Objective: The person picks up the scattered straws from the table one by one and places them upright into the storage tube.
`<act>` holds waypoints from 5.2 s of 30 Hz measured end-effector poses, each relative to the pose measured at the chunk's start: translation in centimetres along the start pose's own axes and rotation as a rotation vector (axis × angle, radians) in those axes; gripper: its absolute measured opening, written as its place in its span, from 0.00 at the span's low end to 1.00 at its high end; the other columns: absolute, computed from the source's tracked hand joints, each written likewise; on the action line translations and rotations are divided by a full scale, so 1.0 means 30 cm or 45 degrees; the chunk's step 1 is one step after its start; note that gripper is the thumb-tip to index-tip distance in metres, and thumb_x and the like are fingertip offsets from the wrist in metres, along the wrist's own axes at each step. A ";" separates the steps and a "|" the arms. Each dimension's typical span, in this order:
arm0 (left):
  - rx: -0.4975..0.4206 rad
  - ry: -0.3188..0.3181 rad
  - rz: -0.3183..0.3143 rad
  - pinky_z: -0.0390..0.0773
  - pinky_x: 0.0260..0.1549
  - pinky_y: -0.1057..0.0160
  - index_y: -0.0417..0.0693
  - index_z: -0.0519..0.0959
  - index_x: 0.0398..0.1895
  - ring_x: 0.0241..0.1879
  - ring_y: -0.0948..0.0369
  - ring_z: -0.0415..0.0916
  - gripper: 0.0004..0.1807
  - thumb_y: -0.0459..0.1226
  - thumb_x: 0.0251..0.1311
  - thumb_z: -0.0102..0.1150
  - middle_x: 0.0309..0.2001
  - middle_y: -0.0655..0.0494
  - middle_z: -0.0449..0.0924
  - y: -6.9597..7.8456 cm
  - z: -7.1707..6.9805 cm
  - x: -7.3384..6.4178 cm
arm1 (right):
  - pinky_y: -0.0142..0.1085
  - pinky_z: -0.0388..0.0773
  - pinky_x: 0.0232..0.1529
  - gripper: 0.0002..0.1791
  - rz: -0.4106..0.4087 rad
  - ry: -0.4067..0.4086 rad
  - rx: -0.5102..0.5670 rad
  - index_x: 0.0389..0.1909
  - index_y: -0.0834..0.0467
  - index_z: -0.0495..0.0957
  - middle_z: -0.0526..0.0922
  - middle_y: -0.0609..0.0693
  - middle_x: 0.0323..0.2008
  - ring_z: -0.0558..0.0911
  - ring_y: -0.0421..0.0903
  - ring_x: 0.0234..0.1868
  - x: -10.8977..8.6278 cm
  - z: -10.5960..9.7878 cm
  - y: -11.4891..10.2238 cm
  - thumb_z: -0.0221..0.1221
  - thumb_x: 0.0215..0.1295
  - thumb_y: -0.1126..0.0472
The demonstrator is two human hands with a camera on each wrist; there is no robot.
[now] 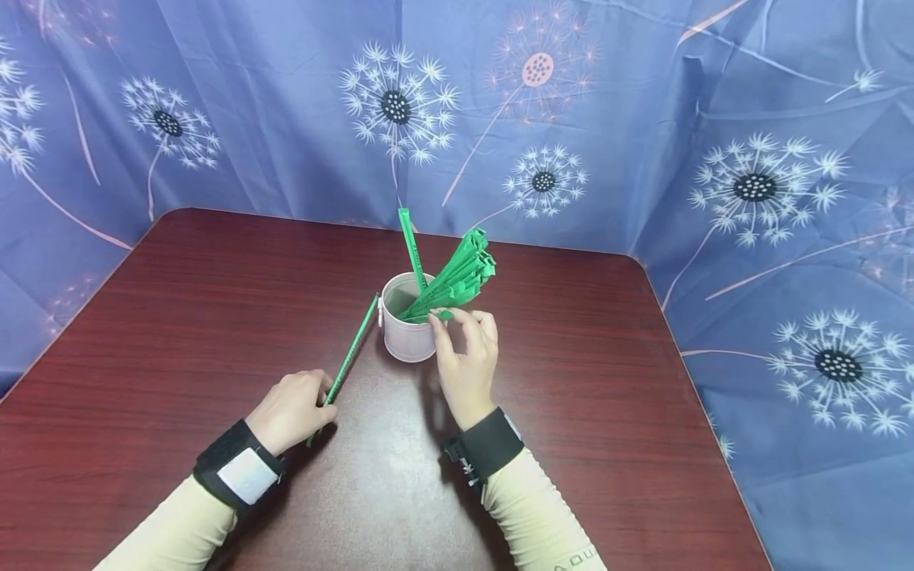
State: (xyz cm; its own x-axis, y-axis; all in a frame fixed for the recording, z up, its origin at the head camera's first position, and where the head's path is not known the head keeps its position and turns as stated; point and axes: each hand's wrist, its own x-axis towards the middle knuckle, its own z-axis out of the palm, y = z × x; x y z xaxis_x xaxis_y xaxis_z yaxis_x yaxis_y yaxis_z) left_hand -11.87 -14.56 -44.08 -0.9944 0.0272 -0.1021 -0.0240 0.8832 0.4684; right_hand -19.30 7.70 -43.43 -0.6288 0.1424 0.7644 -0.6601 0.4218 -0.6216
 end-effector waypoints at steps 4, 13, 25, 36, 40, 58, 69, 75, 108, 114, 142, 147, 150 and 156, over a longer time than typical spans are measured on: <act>-0.044 0.027 -0.007 0.74 0.23 0.60 0.38 0.78 0.34 0.24 0.58 0.73 0.09 0.31 0.48 0.63 0.25 0.53 0.75 0.005 -0.003 -0.002 | 0.29 0.72 0.41 0.08 0.048 -0.008 -0.013 0.38 0.63 0.83 0.84 0.58 0.31 0.77 0.53 0.38 -0.005 -0.002 -0.001 0.68 0.57 0.69; -0.145 0.213 0.072 0.79 0.29 0.57 0.36 0.79 0.41 0.30 0.58 0.79 0.13 0.29 0.51 0.61 0.30 0.52 0.79 0.015 -0.004 0.002 | 0.32 0.69 0.38 0.15 0.187 0.064 0.088 0.31 0.69 0.68 0.78 0.60 0.28 0.75 0.44 0.33 -0.018 -0.002 -0.017 0.68 0.57 0.71; -0.270 0.397 0.289 0.80 0.30 0.64 0.40 0.80 0.46 0.30 0.62 0.81 0.11 0.29 0.60 0.61 0.35 0.52 0.81 0.048 -0.017 -0.002 | 0.34 0.74 0.34 0.08 0.140 -0.190 0.164 0.38 0.63 0.81 0.85 0.55 0.30 0.80 0.47 0.29 -0.034 0.008 -0.060 0.68 0.58 0.68; -0.192 0.459 0.504 0.82 0.34 0.59 0.47 0.82 0.46 0.37 0.59 0.82 0.12 0.30 0.59 0.66 0.39 0.52 0.83 0.060 -0.001 0.014 | 0.27 0.81 0.36 0.16 0.346 -0.183 0.503 0.50 0.72 0.76 0.87 0.56 0.37 0.84 0.33 0.34 0.013 -0.011 -0.156 0.62 0.61 0.74; -0.210 0.515 0.620 0.82 0.35 0.60 0.47 0.83 0.46 0.37 0.60 0.81 0.12 0.29 0.58 0.67 0.38 0.54 0.82 0.066 0.001 0.029 | 0.31 0.83 0.36 0.16 0.287 -0.115 0.637 0.47 0.79 0.72 0.87 0.42 0.38 0.85 0.37 0.31 0.027 -0.020 -0.169 0.61 0.60 0.77; -0.406 0.494 0.504 0.68 0.62 0.46 0.34 0.69 0.60 0.59 0.45 0.70 0.37 0.38 0.49 0.75 0.56 0.38 0.73 0.138 -0.007 0.187 | 0.35 0.85 0.37 0.08 -0.104 -0.027 0.638 0.36 0.81 0.73 0.87 0.45 0.40 0.87 0.38 0.35 0.071 -0.066 -0.221 0.61 0.59 0.79; -0.521 0.225 0.211 0.67 0.66 0.44 0.41 0.47 0.77 0.68 0.41 0.63 0.64 0.50 0.44 0.79 0.70 0.34 0.59 0.187 0.056 0.308 | 0.32 0.84 0.39 0.12 -0.197 0.221 0.614 0.35 0.83 0.70 0.88 0.49 0.38 0.88 0.42 0.36 0.102 -0.077 -0.231 0.62 0.61 0.76; -0.573 0.229 0.220 0.66 0.67 0.46 0.42 0.48 0.77 0.69 0.45 0.64 0.63 0.48 0.43 0.80 0.71 0.36 0.61 0.181 0.076 0.332 | 0.34 0.84 0.40 0.13 -0.184 0.307 0.645 0.34 0.83 0.69 0.88 0.53 0.36 0.88 0.45 0.36 0.101 -0.089 -0.239 0.62 0.60 0.76; -0.544 0.281 0.316 0.66 0.68 0.48 0.38 0.51 0.76 0.69 0.46 0.65 0.59 0.45 0.45 0.79 0.70 0.37 0.62 0.157 0.091 0.342 | 0.32 0.84 0.40 0.09 -0.088 0.036 0.432 0.39 0.77 0.75 0.83 0.70 0.33 0.87 0.39 0.38 0.058 -0.016 -0.139 0.61 0.57 0.81; -0.534 0.292 0.326 0.67 0.67 0.47 0.37 0.51 0.76 0.68 0.45 0.66 0.59 0.43 0.45 0.79 0.70 0.35 0.63 0.156 0.091 0.340 | 0.28 0.83 0.39 0.09 -0.085 0.031 0.279 0.37 0.73 0.76 0.85 0.66 0.31 0.85 0.36 0.35 0.038 0.005 -0.109 0.63 0.55 0.80; -0.516 0.308 0.369 0.69 0.65 0.46 0.37 0.50 0.76 0.66 0.43 0.67 0.59 0.43 0.46 0.79 0.67 0.33 0.64 0.160 0.091 0.337 | 0.29 0.84 0.37 0.09 0.099 -0.085 0.149 0.40 0.68 0.77 0.88 0.61 0.32 0.88 0.54 0.30 -0.008 0.038 -0.025 0.65 0.61 0.72; -0.516 0.299 0.353 0.68 0.66 0.46 0.35 0.48 0.76 0.68 0.42 0.65 0.61 0.44 0.46 0.79 0.69 0.32 0.62 0.164 0.087 0.334 | 0.27 0.83 0.37 0.09 0.124 -0.141 0.135 0.39 0.69 0.78 0.87 0.61 0.31 0.87 0.55 0.30 -0.008 0.023 -0.021 0.65 0.60 0.72; -0.493 0.275 0.326 0.67 0.67 0.46 0.34 0.45 0.76 0.68 0.42 0.64 0.63 0.47 0.46 0.79 0.69 0.31 0.61 0.164 0.081 0.334 | 0.26 0.82 0.36 0.08 0.150 -0.197 0.120 0.38 0.69 0.78 0.87 0.61 0.31 0.87 0.54 0.29 -0.008 0.008 -0.010 0.66 0.59 0.72; -0.344 0.207 0.377 0.66 0.68 0.45 0.30 0.48 0.75 0.69 0.40 0.64 0.61 0.50 0.49 0.76 0.68 0.30 0.62 0.134 0.040 0.326 | 0.26 0.82 0.35 0.05 0.173 -0.315 -0.005 0.35 0.66 0.83 0.88 0.57 0.30 0.87 0.50 0.29 0.022 -0.040 0.021 0.68 0.58 0.70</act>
State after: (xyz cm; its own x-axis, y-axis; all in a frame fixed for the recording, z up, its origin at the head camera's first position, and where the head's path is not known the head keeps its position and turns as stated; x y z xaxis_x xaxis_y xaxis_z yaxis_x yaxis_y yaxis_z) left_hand -21.55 -10.18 -44.26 -0.9651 0.1680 0.2007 0.2605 0.6931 0.6721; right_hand -19.64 9.13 -43.10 -0.7931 -0.0246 0.6086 -0.5613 0.4175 -0.7146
